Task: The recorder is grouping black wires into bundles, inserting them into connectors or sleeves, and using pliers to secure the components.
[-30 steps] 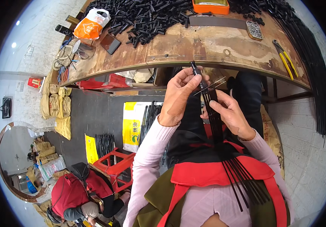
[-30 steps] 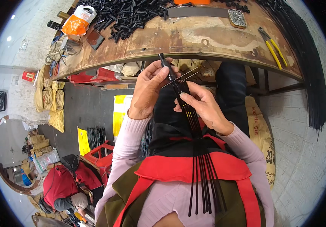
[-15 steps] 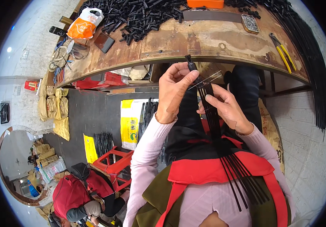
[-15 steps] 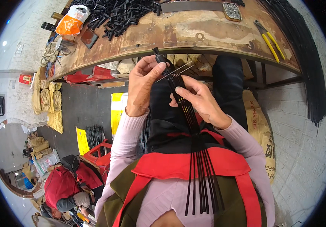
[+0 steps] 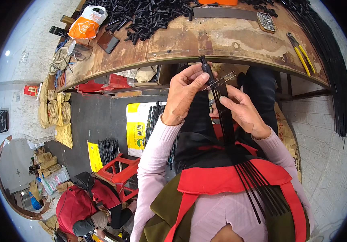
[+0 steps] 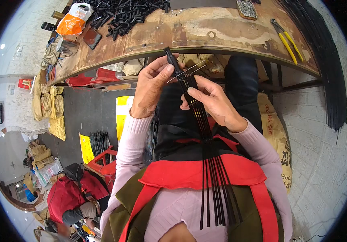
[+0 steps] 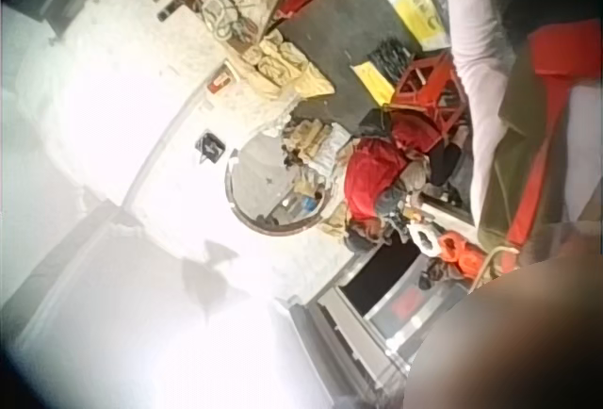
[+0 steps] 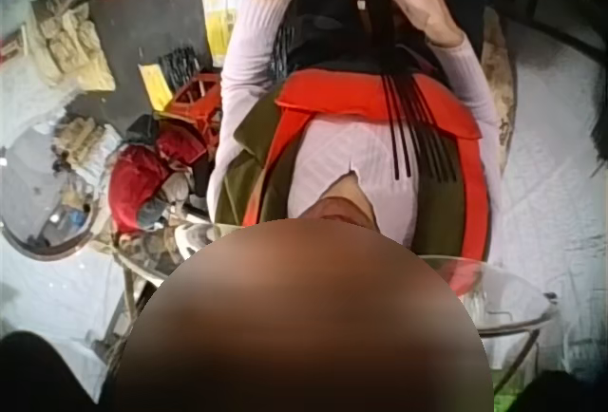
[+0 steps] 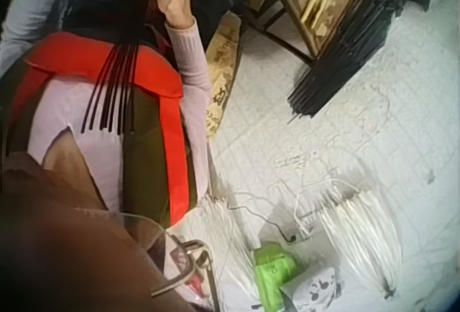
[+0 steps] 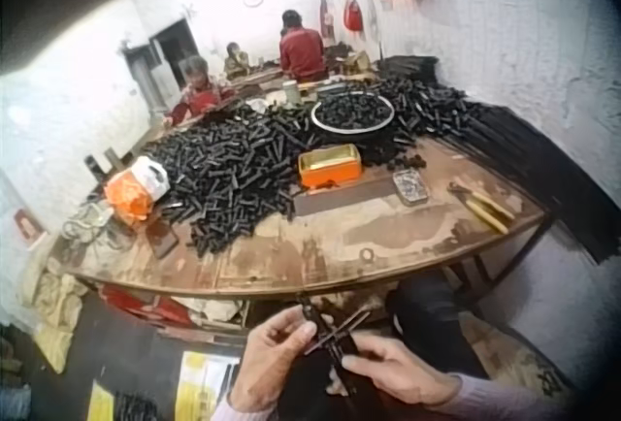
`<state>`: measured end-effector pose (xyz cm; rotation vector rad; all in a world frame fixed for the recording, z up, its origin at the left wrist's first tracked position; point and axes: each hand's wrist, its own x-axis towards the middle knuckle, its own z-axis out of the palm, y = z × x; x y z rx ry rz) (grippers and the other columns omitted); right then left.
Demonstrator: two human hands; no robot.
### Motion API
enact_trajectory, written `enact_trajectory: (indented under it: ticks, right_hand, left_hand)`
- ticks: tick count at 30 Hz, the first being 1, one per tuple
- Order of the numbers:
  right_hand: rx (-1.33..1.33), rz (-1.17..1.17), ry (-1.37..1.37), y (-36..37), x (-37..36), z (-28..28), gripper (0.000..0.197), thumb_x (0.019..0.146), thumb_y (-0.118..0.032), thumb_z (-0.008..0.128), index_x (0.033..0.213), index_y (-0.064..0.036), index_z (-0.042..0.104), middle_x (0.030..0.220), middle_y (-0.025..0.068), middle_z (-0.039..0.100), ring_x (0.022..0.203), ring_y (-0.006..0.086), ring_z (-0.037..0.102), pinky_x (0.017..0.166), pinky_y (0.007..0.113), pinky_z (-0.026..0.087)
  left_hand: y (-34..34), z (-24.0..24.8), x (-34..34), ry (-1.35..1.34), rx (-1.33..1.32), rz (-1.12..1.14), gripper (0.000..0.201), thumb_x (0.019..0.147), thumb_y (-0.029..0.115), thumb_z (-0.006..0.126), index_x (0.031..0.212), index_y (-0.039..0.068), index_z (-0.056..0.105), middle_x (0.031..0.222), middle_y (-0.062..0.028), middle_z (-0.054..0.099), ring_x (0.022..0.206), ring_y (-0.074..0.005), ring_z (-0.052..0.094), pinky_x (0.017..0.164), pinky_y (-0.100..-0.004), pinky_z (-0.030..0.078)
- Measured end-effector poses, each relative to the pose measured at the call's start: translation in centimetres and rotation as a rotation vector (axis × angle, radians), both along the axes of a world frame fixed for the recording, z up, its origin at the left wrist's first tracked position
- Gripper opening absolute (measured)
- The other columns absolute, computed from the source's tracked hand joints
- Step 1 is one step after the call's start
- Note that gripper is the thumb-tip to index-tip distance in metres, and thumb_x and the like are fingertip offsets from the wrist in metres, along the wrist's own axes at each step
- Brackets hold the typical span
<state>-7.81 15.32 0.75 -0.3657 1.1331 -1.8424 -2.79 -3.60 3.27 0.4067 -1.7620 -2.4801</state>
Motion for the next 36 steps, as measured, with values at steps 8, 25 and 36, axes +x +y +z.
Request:
enact_trajectory:
  ticks: [8,25,36]
  right_hand:
    - [0.018,0.013,0.053,-0.2,-0.1,0.0,0.032,0.102,-0.019,0.053,0.127,0.0012,0.052,0.096,0.0066,0.061,0.086,0.0146,0.062,0.083,0.036,0.055]
    - [-0.009,0.012,0.030,-0.4,0.1,0.1,0.033,0.101,-0.017,0.054,0.129,0.0010,0.052,0.096,0.0062,0.061,0.083,0.0149,0.062,0.082,0.037,0.056]
    - [-0.040,-0.025,0.047,-0.7,-0.2,0.2,0.030,0.101,-0.014,0.053,0.126,0.0021,0.053,0.096,0.0074,0.062,0.083,0.0166,0.062,0.080,0.038,0.057]
  left_hand:
    - [0.7,-0.3,0.4,0.022,0.008,0.155,0.045,0.091,0.007,0.067,0.132,-0.003,0.052,0.110,-0.0133,0.068,0.105,-0.0195,0.065,0.094,-0.0323,0.052]
    - [1.1,-0.9,1.9,0.132,0.117,0.175,0.076,0.081,-0.006,0.072,0.147,0.002,0.034,0.120,-0.0207,0.062,0.107,-0.0240,0.065,0.094,-0.0338,0.052]
    - [0.6,-0.9,1.7,0.078,0.036,0.037,0.036,0.087,0.001,0.071,0.121,-0.004,0.058,0.115,-0.0118,0.067,0.104,-0.0153,0.063,0.094,-0.0292,0.049]
